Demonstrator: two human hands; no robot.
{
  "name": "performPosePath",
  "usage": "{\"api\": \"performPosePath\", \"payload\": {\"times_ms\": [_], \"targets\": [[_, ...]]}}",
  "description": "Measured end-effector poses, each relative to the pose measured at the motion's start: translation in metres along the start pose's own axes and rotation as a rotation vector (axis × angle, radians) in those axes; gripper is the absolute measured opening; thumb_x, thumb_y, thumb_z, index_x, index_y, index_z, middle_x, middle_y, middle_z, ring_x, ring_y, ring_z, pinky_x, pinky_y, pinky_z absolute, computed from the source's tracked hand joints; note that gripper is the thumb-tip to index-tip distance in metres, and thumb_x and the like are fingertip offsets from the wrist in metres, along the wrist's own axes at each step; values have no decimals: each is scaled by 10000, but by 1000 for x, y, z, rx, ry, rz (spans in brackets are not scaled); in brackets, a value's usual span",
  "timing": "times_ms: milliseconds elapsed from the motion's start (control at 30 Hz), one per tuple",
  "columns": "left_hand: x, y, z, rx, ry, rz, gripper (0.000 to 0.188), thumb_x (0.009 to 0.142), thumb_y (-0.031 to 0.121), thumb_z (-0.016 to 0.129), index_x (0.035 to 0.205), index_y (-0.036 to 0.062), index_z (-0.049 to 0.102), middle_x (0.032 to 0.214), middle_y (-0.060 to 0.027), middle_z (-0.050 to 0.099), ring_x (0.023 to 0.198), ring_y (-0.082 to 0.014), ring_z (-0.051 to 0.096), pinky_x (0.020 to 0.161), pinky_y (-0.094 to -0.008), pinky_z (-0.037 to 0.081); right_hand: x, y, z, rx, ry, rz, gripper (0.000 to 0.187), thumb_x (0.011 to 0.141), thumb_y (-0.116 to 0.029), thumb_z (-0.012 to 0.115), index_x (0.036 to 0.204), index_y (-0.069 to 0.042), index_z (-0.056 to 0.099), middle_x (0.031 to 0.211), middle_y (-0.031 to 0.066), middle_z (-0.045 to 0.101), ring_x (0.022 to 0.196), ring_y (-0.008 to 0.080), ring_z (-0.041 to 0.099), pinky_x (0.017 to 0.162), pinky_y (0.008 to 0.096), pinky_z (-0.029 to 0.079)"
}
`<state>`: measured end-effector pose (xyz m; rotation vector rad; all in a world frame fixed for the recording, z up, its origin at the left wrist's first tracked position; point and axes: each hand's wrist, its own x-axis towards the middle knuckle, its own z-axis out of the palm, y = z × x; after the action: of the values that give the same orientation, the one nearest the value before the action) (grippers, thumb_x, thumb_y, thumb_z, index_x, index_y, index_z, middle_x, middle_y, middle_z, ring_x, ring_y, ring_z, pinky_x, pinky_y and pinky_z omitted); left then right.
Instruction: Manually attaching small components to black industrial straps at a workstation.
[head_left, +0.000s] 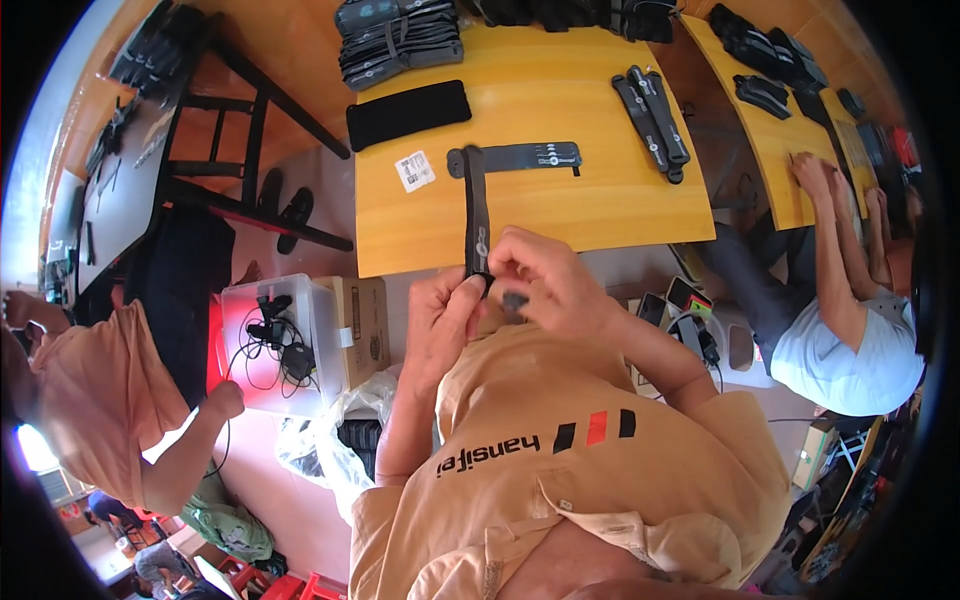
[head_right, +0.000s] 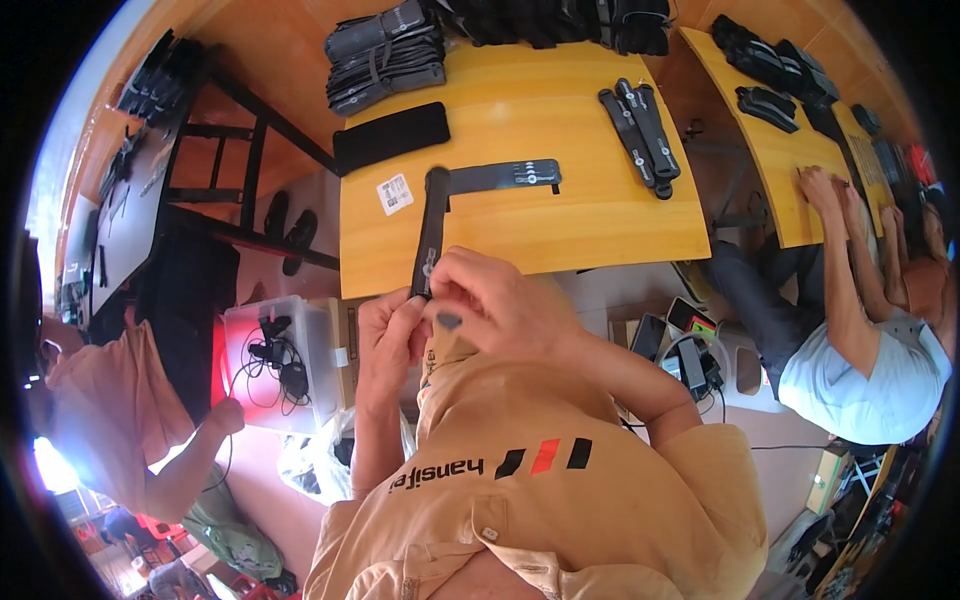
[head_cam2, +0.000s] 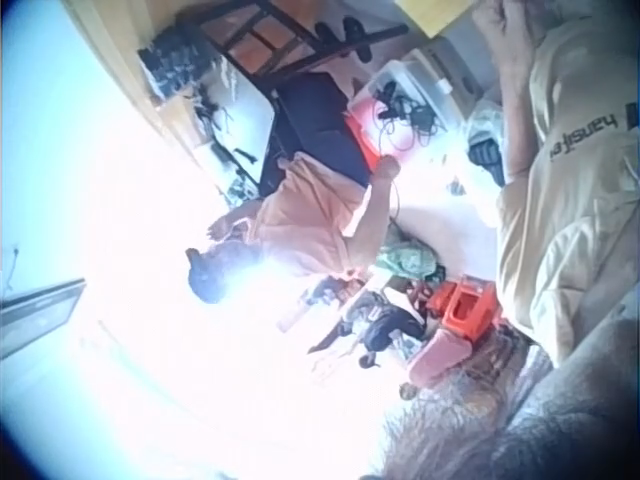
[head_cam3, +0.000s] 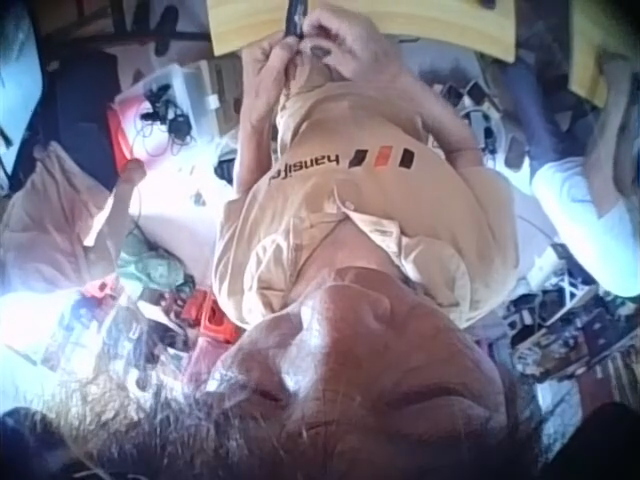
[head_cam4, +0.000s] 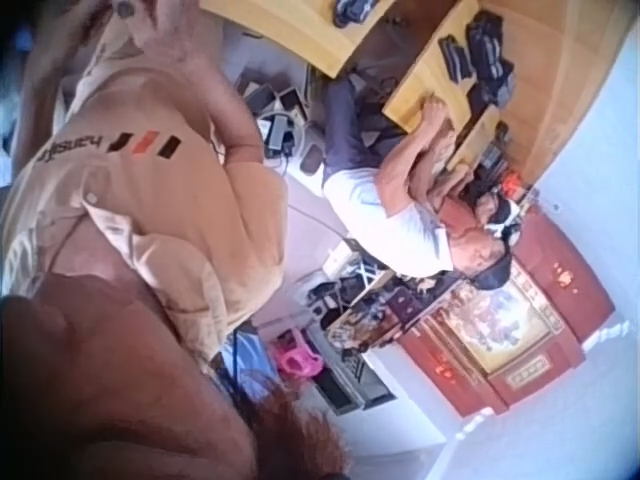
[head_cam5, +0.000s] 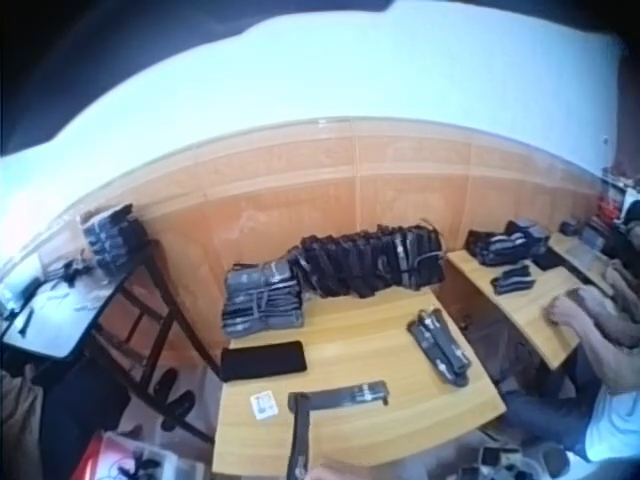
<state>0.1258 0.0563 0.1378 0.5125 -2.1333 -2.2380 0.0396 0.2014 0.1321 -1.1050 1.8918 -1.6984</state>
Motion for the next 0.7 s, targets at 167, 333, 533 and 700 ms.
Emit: {"api": "performPosePath", "payload": {"times_ms": [167, 333, 533, 700], "targets": [[-5, 5, 0, -10, -105, -61, 321, 891, 175, 485, 616, 23, 551, 493, 20, 472, 409, -23, 397, 374, -185, 273, -5, 4, 4, -194, 44, -178, 125, 777, -45, 590, 748, -5, 475, 647, 69, 439, 555, 215, 456, 496, 320, 338], [-13, 8, 0, -70, -207, -115, 290, 884, 182, 504, 639, 34, 551, 508, 24, 478, 403, -21, 392, 372, -183, 275, -16, 3, 1, -37, 19, -186, 181, 791, -83, 592, 684, -1, 471, 616, 63, 432, 551, 211, 450, 499, 324, 332], [-16, 5, -14, -133, -285, -277, 308, 864, 173, 513, 581, 50, 502, 473, 40, 417, 381, -26, 319, 376, -194, 231, -28, 14, -25, 266, 210, 313, 87, 773, -50, 453, 697, -15, 477, 499, 30, 377, 426, 92, 393, 399, 248, 285], [-35, -11, -62, -514, -164, -262, 324, 826, 165, 499, 527, 81, 405, 432, 41, 345, 352, -34, 281, 343, -206, 187, -28, 25, -105, 390, 759, 443, 185, 852, -173, 463, 759, -31, 539, 456, -19, 386, 308, 65, 319, 292, 236, 235]]}}
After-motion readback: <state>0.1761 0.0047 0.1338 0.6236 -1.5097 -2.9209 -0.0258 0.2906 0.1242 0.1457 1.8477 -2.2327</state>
